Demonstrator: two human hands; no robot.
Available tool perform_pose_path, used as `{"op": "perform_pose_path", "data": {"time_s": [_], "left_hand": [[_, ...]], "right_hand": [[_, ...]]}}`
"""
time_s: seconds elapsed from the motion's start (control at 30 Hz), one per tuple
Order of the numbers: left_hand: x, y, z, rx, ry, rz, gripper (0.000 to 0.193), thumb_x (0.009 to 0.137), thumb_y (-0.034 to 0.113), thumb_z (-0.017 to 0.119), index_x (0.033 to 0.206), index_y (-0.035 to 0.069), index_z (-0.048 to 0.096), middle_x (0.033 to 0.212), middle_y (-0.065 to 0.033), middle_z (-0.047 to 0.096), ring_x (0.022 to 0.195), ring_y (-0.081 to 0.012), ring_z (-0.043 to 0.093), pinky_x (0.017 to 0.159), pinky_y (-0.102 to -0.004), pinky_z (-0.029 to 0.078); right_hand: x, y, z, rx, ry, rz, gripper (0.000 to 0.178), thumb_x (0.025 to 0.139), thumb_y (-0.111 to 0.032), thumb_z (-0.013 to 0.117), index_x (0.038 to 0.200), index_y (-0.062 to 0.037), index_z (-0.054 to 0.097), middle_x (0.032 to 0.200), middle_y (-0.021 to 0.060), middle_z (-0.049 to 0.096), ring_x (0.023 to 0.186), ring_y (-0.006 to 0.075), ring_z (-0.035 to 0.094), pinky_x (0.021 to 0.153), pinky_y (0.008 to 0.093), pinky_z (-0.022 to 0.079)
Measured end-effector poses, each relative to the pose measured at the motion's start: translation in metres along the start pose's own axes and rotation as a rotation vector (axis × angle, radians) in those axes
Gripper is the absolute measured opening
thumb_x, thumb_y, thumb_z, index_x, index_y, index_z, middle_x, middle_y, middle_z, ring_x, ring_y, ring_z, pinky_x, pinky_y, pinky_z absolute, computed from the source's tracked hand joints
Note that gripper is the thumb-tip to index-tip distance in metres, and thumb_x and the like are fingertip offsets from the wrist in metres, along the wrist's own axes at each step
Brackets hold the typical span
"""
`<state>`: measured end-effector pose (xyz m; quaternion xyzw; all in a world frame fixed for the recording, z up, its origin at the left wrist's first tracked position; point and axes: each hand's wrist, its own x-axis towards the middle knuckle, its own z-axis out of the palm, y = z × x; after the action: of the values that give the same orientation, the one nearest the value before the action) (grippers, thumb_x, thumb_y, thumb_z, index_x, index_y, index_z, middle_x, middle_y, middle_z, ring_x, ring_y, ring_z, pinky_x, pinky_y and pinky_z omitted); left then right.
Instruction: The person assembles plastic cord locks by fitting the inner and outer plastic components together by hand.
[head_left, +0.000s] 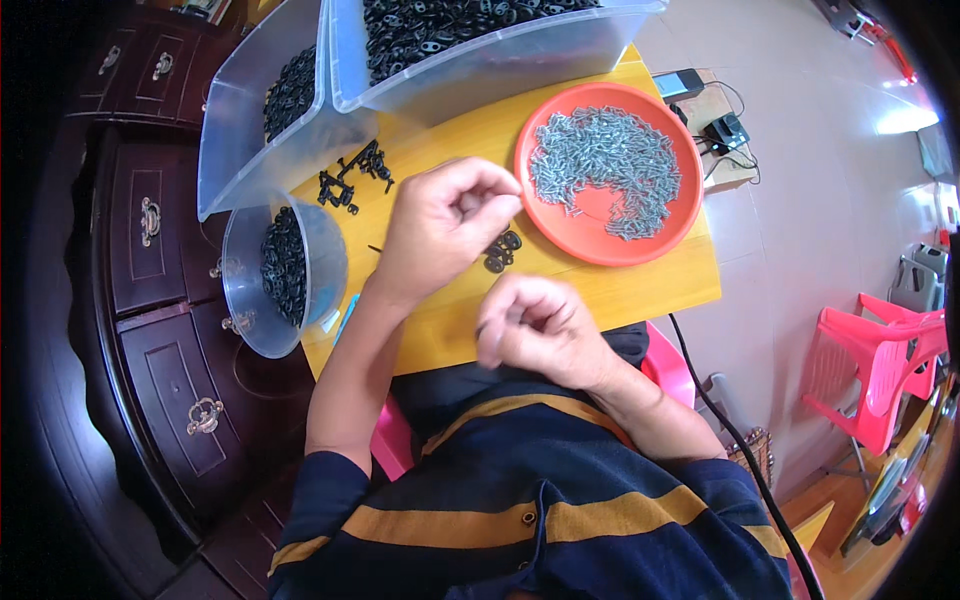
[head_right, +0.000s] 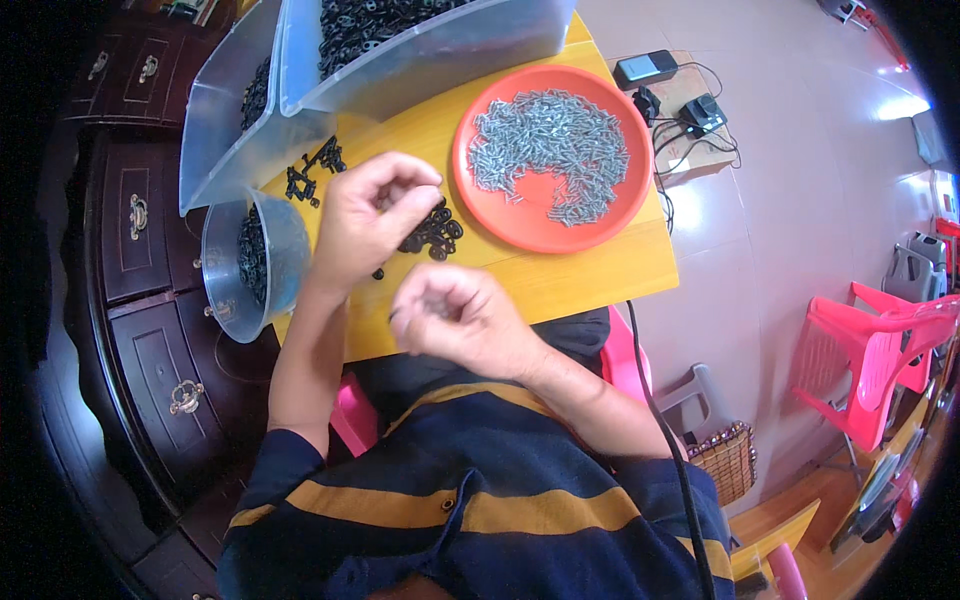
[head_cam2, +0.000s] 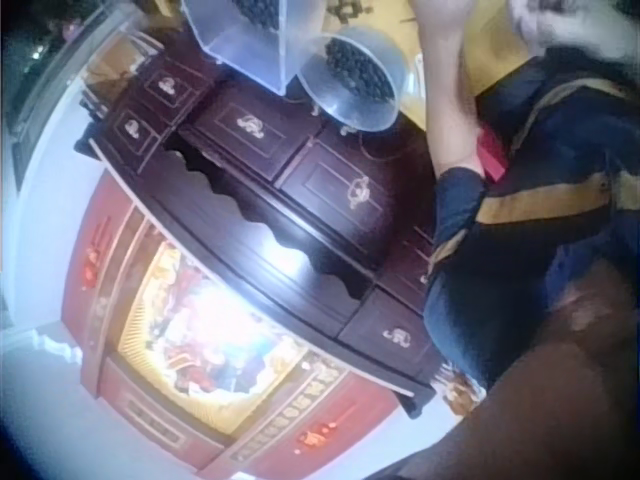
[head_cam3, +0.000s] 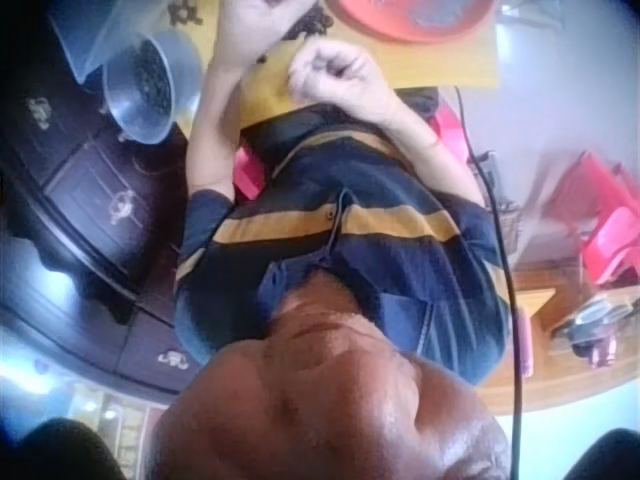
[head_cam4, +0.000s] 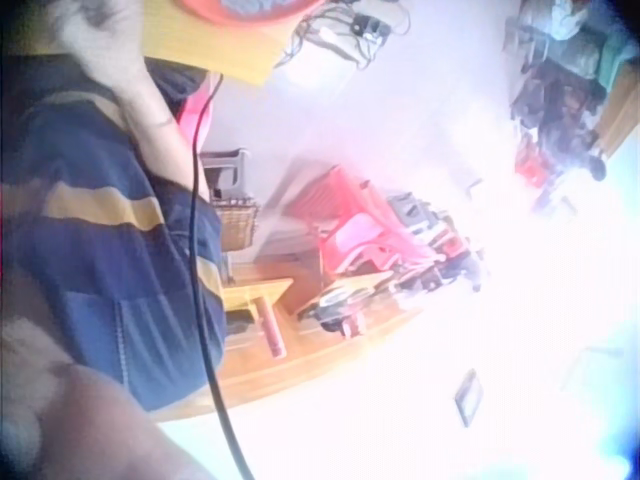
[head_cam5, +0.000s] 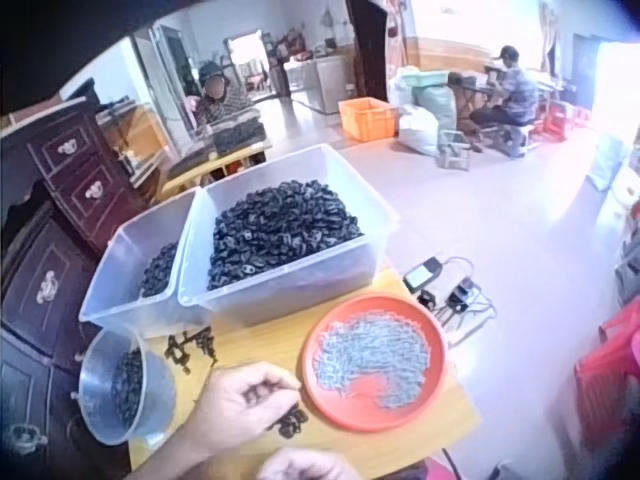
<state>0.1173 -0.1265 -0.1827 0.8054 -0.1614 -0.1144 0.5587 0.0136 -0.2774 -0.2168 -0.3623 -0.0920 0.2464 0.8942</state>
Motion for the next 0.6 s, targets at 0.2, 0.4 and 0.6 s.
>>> {"op": "perform_pose_path", "data": {"time_s": [0.2, 0.4, 0.6], "left_hand": [[0.039, -0.013, 0.058, 0.550, -0.142, 0.416, 0.010, 0.082, 0.010, 0.073, 0.092, 0.008, 0.071, 0.079, -0.0062, 0.065, 0.068, -0.0209, 0.066, 0.061, -0.0348, 0.052], [0.050, -0.024, 0.084, 0.747, -0.264, 0.479, 0.007, 0.086, 0.017, 0.066, 0.089, 0.012, 0.070, 0.086, -0.0042, 0.066, 0.079, -0.0260, 0.068, 0.065, -0.0403, 0.055], [0.051, -0.022, 0.087, 0.796, -0.270, 0.474, 0.007, 0.085, 0.017, 0.067, 0.090, 0.012, 0.070, 0.086, -0.0045, 0.064, 0.077, -0.0258, 0.068, 0.064, -0.0405, 0.055]], "right_hand": [[-0.001, 0.004, 0.004, 0.145, -0.300, 0.149, 0.013, 0.093, -0.002, 0.069, 0.106, -0.0020, 0.068, 0.088, 0.0016, 0.070, 0.079, 0.0061, 0.065, 0.072, 0.0206, 0.051], [-0.002, -0.006, -0.001, 0.254, -0.311, 0.201, 0.018, 0.094, 0.000, 0.065, 0.112, -0.0005, 0.068, 0.087, 0.0023, 0.070, 0.079, 0.0075, 0.067, 0.072, 0.0220, 0.052], [-0.001, -0.004, -0.007, 0.229, -0.308, 0.157, 0.021, 0.094, 0.001, 0.062, 0.114, 0.0001, 0.067, 0.086, 0.0018, 0.068, 0.079, 0.0079, 0.066, 0.074, 0.0233, 0.052]]}}
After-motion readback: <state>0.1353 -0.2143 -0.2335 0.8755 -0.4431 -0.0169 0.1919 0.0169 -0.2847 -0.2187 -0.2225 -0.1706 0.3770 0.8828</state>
